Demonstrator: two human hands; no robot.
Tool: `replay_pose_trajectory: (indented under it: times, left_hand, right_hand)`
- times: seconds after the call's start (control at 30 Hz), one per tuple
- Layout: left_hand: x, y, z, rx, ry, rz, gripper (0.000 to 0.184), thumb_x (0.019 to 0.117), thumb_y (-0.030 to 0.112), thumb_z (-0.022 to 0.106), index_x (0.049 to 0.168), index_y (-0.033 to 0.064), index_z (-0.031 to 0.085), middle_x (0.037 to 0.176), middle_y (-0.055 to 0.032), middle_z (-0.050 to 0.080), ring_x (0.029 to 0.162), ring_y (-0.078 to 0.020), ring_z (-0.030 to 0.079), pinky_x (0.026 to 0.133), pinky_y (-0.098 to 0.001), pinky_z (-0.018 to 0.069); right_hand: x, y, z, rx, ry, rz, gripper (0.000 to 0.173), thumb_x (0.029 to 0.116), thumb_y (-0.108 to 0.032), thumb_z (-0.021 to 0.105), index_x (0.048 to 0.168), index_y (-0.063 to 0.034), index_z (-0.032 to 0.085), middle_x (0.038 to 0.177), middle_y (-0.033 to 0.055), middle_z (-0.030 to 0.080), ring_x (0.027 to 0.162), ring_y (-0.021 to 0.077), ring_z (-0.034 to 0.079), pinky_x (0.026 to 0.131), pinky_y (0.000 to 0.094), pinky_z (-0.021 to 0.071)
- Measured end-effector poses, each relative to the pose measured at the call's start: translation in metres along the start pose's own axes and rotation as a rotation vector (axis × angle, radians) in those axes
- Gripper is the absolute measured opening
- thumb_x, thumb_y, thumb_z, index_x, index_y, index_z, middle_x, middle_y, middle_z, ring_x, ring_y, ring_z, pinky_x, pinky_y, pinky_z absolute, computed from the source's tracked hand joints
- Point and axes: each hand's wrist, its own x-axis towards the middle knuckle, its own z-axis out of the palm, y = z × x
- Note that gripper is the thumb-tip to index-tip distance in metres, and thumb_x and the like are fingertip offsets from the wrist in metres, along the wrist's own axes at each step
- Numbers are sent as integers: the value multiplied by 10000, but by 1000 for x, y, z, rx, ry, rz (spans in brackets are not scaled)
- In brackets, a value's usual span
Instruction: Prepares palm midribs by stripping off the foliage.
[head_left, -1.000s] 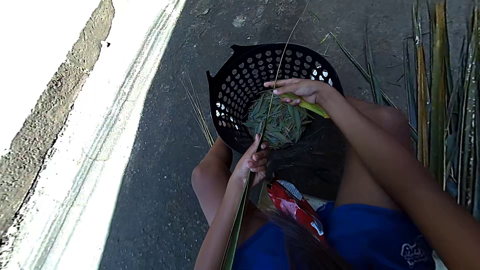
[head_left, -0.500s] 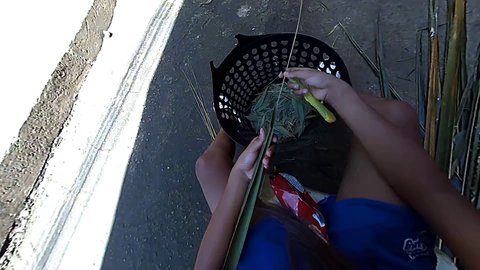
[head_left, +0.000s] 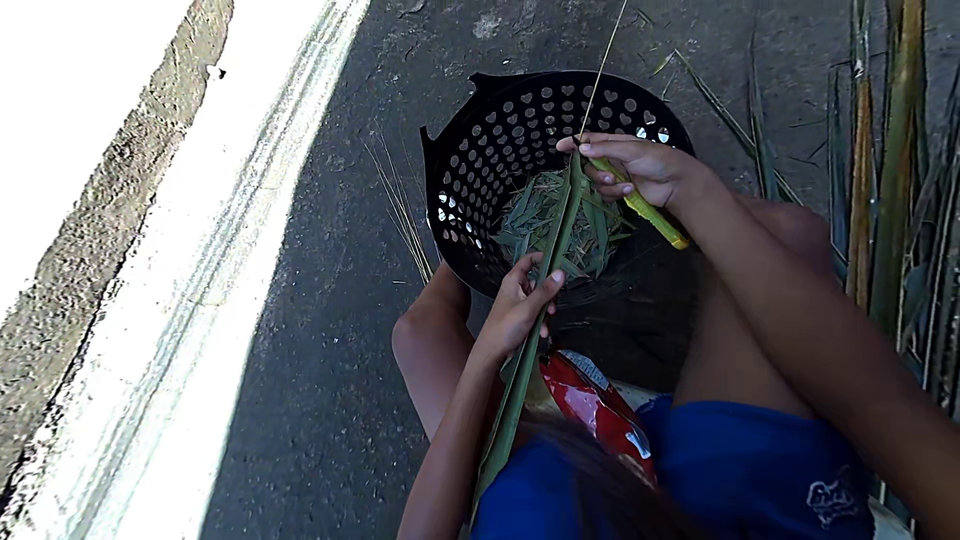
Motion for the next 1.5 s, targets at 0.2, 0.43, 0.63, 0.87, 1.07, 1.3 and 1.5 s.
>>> replay_pose_trajectory:
  times: [0.2,0.43,0.63,0.87,1.07,1.3,1.5]
  left_hand:
    - [2,11,15,844,233,11,749,998,231,667,1554,-86,279,1114,-261,664,888,-284,668,837,-401,535]
    - [6,33,27,1236,232,-232,446,1098,97,368,1490,-108,420,1249,-310,647,1154,-427,651,981,-515,488]
    - [11,36,21,1207,237,-309,433,1137,182,304,1386,-79,543,1097,-283,690,1082,-413,673,943,-520,498]
    - [7,31,19,1188,222,-294,460,1141,202,293,1503,-27,461,1071,-260,705,1013,-389,691,929,-502,503]
    - [-9,17,26,1179,180,-344,464,1137,195,277,1447,-49,521,1121,-257,703,1074,-373,683,949,-486,499]
    - [9,15,17,1144,280,-303,427,1131,166,300,1323,-91,583,1053,-289,692,1068,-424,670,927,-537,490]
    - [11,12,15,1104,249,-330,470,1143,214,270,1522,-3,445,1112,-269,698,1063,-402,676,963,-523,484]
  right_hand:
    - [-9,24,27,-65,-376,216,357,1051,-32,393,1405,-57,434,608,-79,475,430,-55,417,409,79,346]
    - [1,33,33,-118,-419,299,366,1063,-21,413,1427,-28,375,628,-50,451,432,-36,418,415,81,351]
    - [3,33,38,-120,-367,311,298,1060,-13,430,1358,-8,417,631,-47,461,426,-41,412,402,80,343]
    - [28,25,21,-238,-145,270,180,1063,-10,438,1235,-26,489,658,-38,500,435,-29,427,403,95,355]
    - [38,10,-15,-104,350,215,189,1120,-248,391,1082,-125,529,648,-90,441,422,-31,346,393,116,313]
    - [11,50,44,-105,-427,406,290,1108,-114,334,871,-126,502,558,-89,435,392,-49,358,384,93,309]
    - [40,38,25,-331,-126,400,176,1081,-83,458,1228,-3,513,672,-14,469,432,-6,401,391,119,332]
